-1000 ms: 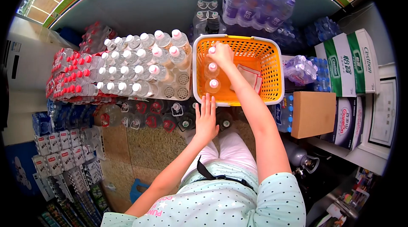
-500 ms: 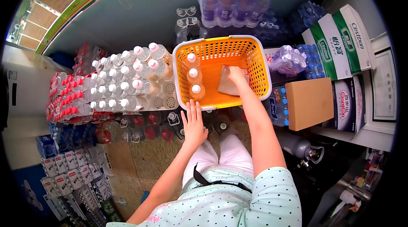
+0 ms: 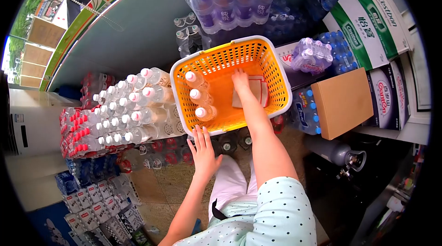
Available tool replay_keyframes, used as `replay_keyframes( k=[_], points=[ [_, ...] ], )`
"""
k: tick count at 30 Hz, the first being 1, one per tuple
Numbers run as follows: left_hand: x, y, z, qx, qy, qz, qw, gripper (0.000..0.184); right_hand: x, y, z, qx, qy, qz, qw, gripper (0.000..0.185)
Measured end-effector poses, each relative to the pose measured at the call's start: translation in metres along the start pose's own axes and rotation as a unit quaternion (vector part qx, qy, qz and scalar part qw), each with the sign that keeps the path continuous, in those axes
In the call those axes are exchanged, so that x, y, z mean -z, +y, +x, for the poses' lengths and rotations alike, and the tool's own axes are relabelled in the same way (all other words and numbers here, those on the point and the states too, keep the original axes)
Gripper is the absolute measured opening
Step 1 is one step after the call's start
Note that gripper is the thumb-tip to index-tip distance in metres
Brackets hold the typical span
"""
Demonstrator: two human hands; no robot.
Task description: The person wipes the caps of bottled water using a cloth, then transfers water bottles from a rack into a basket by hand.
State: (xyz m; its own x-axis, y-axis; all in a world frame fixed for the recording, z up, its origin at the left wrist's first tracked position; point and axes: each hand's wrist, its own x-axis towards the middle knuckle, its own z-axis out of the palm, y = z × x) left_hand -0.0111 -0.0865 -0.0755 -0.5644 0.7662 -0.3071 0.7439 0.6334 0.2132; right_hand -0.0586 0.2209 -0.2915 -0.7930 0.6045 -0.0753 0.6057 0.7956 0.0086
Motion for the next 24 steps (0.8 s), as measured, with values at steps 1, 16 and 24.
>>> replay_keyframes(
  k=[1, 16, 24],
  points=[
    [0.000, 0.000, -0.001, 0.000, -0.001, 0.002, 1.000, 0.122, 0.008, 0.001, 0.001, 0.004, -0.021, 0.002, 1.000, 0.021],
    [0.010, 0.002, -0.004, -0.001, 0.006, -0.007, 1.000, 0.122, 0.213, 0.051, -0.080, -0.006, 0.028, 0.240, 0.970, 0.010],
    [0.016, 0.044, -0.014, -0.016, 0.048, -0.031, 0.998, 0.109, 0.252, 0.124, -0.154, -0.123, 0.196, 0.584, 0.778, 0.017]
  ],
)
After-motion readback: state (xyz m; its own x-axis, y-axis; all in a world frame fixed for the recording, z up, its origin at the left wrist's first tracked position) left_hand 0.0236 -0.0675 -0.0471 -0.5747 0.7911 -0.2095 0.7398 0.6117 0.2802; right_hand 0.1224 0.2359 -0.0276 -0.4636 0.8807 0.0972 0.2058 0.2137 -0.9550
